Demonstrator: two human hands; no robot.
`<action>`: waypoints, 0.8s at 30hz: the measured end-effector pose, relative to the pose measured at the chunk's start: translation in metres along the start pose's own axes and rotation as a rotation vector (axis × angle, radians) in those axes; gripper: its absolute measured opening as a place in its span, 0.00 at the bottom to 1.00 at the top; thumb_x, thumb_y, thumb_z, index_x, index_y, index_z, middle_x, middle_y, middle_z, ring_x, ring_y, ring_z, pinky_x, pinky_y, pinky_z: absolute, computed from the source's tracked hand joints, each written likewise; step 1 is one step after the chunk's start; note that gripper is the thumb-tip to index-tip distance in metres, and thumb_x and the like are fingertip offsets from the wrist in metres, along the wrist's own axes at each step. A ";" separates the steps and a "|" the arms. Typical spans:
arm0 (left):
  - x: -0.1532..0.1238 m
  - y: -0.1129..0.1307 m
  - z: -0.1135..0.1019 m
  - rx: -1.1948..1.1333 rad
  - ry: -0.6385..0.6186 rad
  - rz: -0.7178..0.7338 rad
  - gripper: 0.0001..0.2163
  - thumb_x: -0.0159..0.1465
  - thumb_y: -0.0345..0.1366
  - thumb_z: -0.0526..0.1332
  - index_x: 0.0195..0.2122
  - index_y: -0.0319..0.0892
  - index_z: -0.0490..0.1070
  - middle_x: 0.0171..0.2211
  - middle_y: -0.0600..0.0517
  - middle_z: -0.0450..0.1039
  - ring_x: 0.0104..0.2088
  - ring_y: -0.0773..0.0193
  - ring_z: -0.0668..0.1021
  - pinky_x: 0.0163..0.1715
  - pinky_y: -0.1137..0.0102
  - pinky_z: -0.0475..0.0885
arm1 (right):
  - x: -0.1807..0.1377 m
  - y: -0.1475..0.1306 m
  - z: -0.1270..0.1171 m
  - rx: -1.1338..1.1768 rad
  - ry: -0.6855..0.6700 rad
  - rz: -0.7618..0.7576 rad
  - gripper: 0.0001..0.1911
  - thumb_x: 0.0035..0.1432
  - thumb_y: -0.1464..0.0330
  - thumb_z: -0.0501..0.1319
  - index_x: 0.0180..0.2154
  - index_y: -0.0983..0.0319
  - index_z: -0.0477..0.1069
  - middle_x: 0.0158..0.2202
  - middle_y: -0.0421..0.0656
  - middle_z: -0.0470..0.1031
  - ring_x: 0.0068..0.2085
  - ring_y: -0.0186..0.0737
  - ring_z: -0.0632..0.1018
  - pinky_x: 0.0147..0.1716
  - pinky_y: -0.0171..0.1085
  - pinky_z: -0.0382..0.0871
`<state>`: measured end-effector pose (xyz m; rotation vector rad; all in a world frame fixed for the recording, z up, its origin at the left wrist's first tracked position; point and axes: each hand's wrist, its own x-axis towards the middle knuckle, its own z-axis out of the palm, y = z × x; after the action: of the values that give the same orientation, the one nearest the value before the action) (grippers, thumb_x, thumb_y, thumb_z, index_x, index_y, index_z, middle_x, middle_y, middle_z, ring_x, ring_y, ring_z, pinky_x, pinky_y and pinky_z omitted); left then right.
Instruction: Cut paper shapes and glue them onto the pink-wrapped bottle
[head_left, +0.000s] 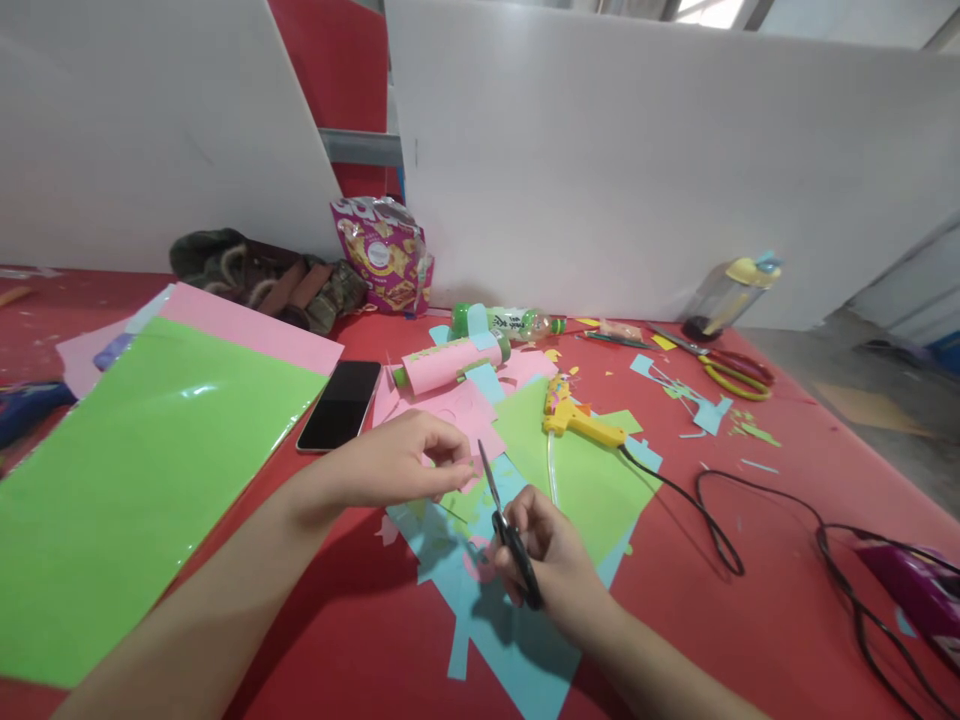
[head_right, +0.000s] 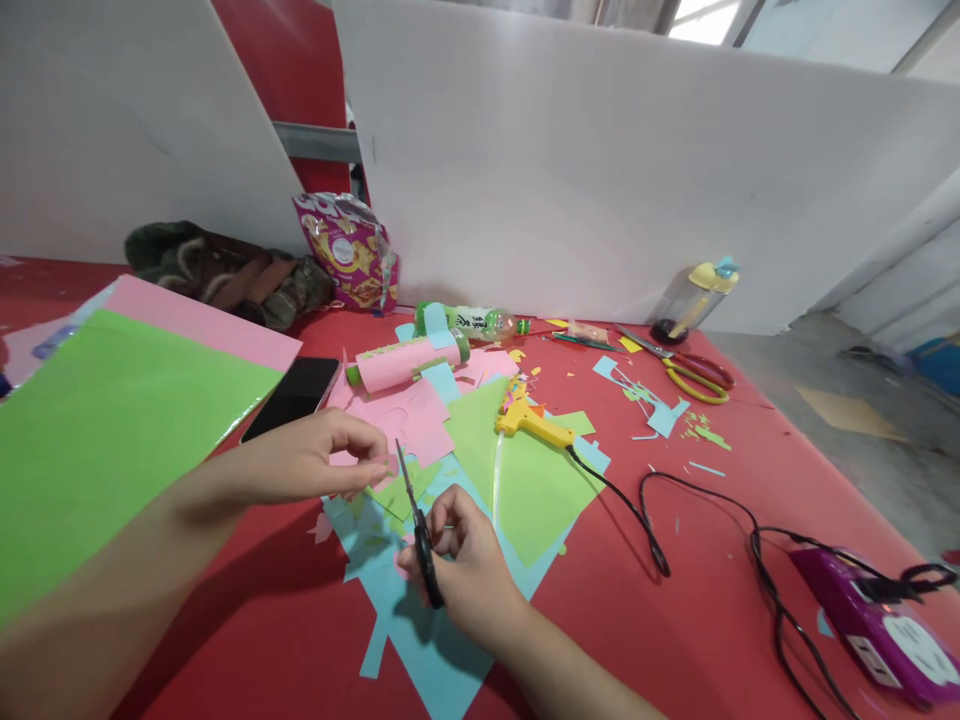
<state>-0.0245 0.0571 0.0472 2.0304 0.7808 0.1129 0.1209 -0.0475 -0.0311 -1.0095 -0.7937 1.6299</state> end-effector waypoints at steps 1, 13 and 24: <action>0.000 0.000 0.000 0.002 0.003 -0.003 0.10 0.54 0.34 0.53 0.18 0.38 0.63 0.16 0.57 0.63 0.20 0.73 0.65 0.21 0.80 0.59 | 0.000 0.000 -0.001 0.007 0.011 -0.016 0.24 0.38 0.62 0.66 0.23 0.59 0.49 0.16 0.28 0.59 0.11 0.22 0.60 0.08 0.24 0.53; 0.006 -0.001 0.027 0.118 -0.129 0.108 0.11 0.56 0.34 0.50 0.19 0.37 0.65 0.15 0.57 0.59 0.17 0.74 0.60 0.16 0.79 0.52 | 0.001 -0.006 0.000 0.006 0.095 -0.255 0.24 0.38 0.70 0.67 0.30 0.57 0.51 0.27 0.33 0.62 0.26 0.28 0.68 0.23 0.29 0.62; 0.012 -0.007 0.033 0.138 -0.210 0.137 0.07 0.51 0.28 0.51 0.20 0.36 0.67 0.15 0.57 0.62 0.17 0.75 0.61 0.16 0.80 0.53 | 0.002 -0.009 0.000 -0.050 0.057 -0.226 0.22 0.41 0.74 0.65 0.30 0.57 0.50 0.27 0.32 0.60 0.26 0.27 0.67 0.23 0.28 0.63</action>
<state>-0.0060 0.0426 0.0205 2.1839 0.5303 -0.0773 0.1248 -0.0437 -0.0236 -0.9597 -0.8803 1.3894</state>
